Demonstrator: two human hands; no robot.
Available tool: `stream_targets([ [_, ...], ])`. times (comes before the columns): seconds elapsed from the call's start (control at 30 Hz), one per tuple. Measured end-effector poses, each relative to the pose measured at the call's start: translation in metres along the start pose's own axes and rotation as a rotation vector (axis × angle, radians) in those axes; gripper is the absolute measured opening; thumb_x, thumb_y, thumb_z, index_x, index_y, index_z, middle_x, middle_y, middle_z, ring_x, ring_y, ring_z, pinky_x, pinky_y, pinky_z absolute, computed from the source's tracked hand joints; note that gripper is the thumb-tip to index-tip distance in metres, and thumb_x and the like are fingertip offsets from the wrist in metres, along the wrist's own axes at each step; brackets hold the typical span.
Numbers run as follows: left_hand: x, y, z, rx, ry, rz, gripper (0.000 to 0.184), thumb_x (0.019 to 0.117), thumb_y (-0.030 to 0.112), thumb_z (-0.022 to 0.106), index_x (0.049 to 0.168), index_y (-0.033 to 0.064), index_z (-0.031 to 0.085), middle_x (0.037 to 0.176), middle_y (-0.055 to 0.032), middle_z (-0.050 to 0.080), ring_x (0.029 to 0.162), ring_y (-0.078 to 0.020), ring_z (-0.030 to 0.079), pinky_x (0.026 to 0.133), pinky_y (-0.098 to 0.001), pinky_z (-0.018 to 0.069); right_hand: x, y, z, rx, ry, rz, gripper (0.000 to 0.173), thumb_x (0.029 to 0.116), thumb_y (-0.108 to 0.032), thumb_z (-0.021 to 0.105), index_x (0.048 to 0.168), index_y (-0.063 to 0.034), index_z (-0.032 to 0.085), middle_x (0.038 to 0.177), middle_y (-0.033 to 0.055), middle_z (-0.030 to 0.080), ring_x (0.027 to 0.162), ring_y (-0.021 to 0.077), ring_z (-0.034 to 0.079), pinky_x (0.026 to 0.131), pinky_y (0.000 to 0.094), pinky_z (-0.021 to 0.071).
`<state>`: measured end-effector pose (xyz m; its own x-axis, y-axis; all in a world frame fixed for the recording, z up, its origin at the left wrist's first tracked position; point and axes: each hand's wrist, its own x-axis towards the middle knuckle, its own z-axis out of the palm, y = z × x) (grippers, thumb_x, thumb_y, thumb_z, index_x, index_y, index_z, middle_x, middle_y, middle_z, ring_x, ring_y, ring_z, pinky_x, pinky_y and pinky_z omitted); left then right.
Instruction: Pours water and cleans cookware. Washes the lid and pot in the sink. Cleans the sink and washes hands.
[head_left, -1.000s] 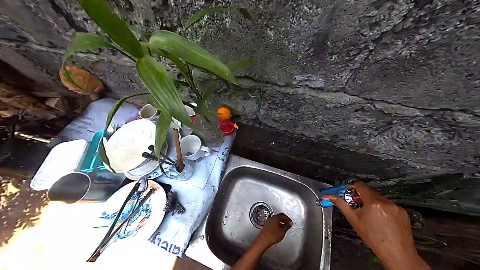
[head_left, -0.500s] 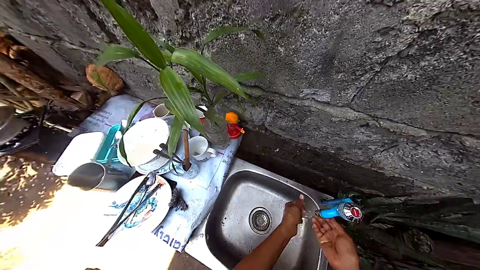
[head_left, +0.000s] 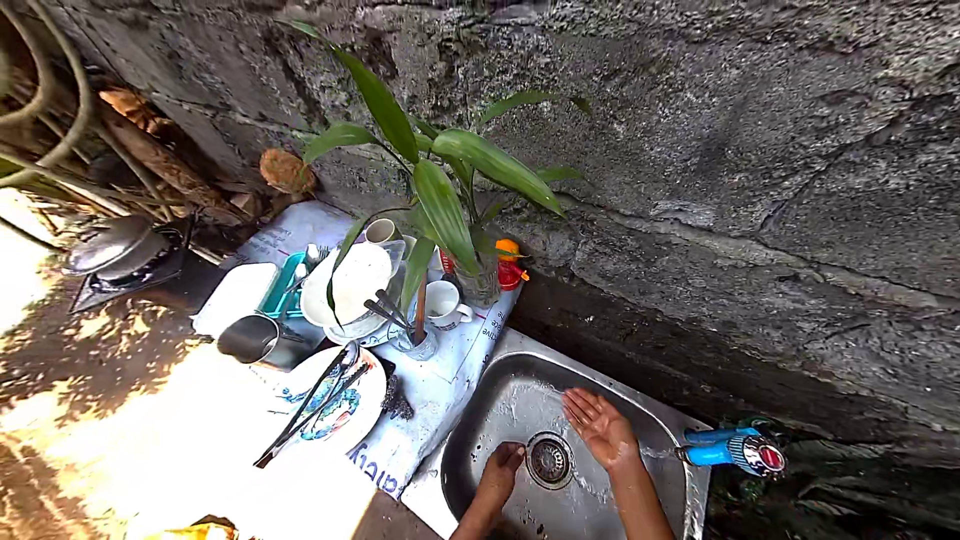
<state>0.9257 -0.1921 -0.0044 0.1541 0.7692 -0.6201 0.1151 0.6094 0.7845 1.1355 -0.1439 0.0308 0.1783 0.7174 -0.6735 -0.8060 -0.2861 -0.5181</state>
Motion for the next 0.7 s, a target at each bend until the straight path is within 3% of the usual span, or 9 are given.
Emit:
stream_targets([
  [0.1,-0.030,-0.005,-0.039,0.242,0.170,0.357,0.025,0.1032,0.011,0.053,0.118,-0.0024,0.067,0.116,-0.0143,0.071,0.108,-0.0209,0.069,0.099,-0.0406,0.0542,-0.018,-0.015,-0.055,0.292,0.268,-0.139,0.039,0.1117,-0.032,0.026,0.100,-0.0098,0.055,0.079,0.0021,0.065,0.070,0.0130,0.067,0.065,0.0290,0.0585],
  [0.2,-0.046,-0.008,-0.062,0.557,0.399,0.781,0.025,0.0957,0.009,0.054,0.110,0.0020,0.073,0.119,-0.0114,0.071,0.116,-0.0249,0.066,0.104,-0.0434,0.0512,-0.015,-0.016,-0.071,0.376,0.328,-0.210,0.040,0.1113,-0.035,0.022,0.092,-0.0145,0.051,0.071,-0.0015,0.061,0.063,0.0107,0.065,0.060,0.0277,0.0573],
  [0.27,-0.044,0.004,-0.069,0.788,0.523,0.952,0.032,0.0967,0.018,0.053,0.118,0.0043,0.071,0.132,-0.0159,0.065,0.125,-0.0335,0.061,0.108,-0.0499,0.0465,-0.016,-0.004,-0.041,0.144,0.247,-0.152,0.034,0.1111,-0.021,0.028,0.097,-0.0046,0.054,0.077,0.0056,0.065,0.069,0.0146,0.068,0.068,0.0287,0.0593],
  [0.37,-0.015,0.034,-0.066,1.063,0.615,0.919,0.058,0.0966,0.028,0.055,0.143,-0.0068,0.052,0.153,-0.0280,0.045,0.143,-0.0459,0.043,0.120,-0.0598,0.0305,-0.035,0.008,0.019,-0.283,-0.199,0.060,0.047,0.1132,-0.022,0.027,0.124,0.0092,0.060,0.117,0.0206,0.072,0.107,0.0265,0.072,0.096,0.0375,0.0568],
  [0.43,0.013,0.047,-0.058,1.085,0.540,0.862,0.066,0.0954,0.023,0.060,0.147,-0.0136,0.042,0.157,-0.0334,0.036,0.147,-0.0488,0.035,0.122,-0.0590,0.0264,-0.049,0.009,0.039,-0.420,-0.333,0.061,0.052,0.1141,-0.026,0.022,0.134,0.0070,0.057,0.132,0.0199,0.066,0.120,0.0264,0.066,0.103,0.0401,0.0527],
  [0.47,0.025,0.052,-0.052,1.060,0.454,0.843,0.061,0.0970,0.018,0.058,0.148,-0.0121,0.043,0.157,-0.0314,0.038,0.148,-0.0453,0.035,0.123,-0.0558,0.0266,-0.052,0.006,0.038,-0.418,-0.305,0.032,0.052,0.1141,-0.027,0.022,0.133,0.0064,0.057,0.130,0.0193,0.067,0.119,0.0267,0.067,0.101,0.0415,0.0534],
  [0.53,0.037,0.069,-0.038,1.017,0.194,0.761,0.050,0.1027,0.013,0.049,0.150,-0.0036,0.046,0.154,-0.0221,0.047,0.146,-0.0351,0.043,0.122,-0.0476,0.0327,-0.050,-0.003,0.024,-0.286,-0.075,-0.044,0.049,0.1137,-0.029,0.025,0.112,0.0027,0.062,0.100,0.0139,0.074,0.091,0.0230,0.074,0.082,0.0378,0.0600],
  [0.6,0.038,0.079,-0.027,1.003,-0.117,0.617,0.042,0.1067,0.015,0.045,0.146,0.0021,0.053,0.142,-0.0180,0.060,0.134,-0.0319,0.056,0.115,-0.0473,0.0418,-0.043,-0.013,-0.002,-0.049,0.174,-0.095,0.040,0.1122,-0.029,0.027,0.091,-0.0094,0.055,0.071,0.0011,0.064,0.062,0.0117,0.064,0.058,0.0266,0.0547],
  [0.7,0.032,0.071,-0.020,1.009,-0.398,0.403,0.038,0.1063,0.020,0.051,0.138,0.0005,0.059,0.131,-0.0206,0.066,0.125,-0.0359,0.062,0.111,-0.0556,0.0432,-0.032,-0.018,-0.036,0.296,0.300,-0.204,0.033,0.1108,-0.024,0.030,0.090,-0.0125,0.053,0.069,-0.0019,0.061,0.059,0.0078,0.063,0.057,0.0224,0.0552],
])
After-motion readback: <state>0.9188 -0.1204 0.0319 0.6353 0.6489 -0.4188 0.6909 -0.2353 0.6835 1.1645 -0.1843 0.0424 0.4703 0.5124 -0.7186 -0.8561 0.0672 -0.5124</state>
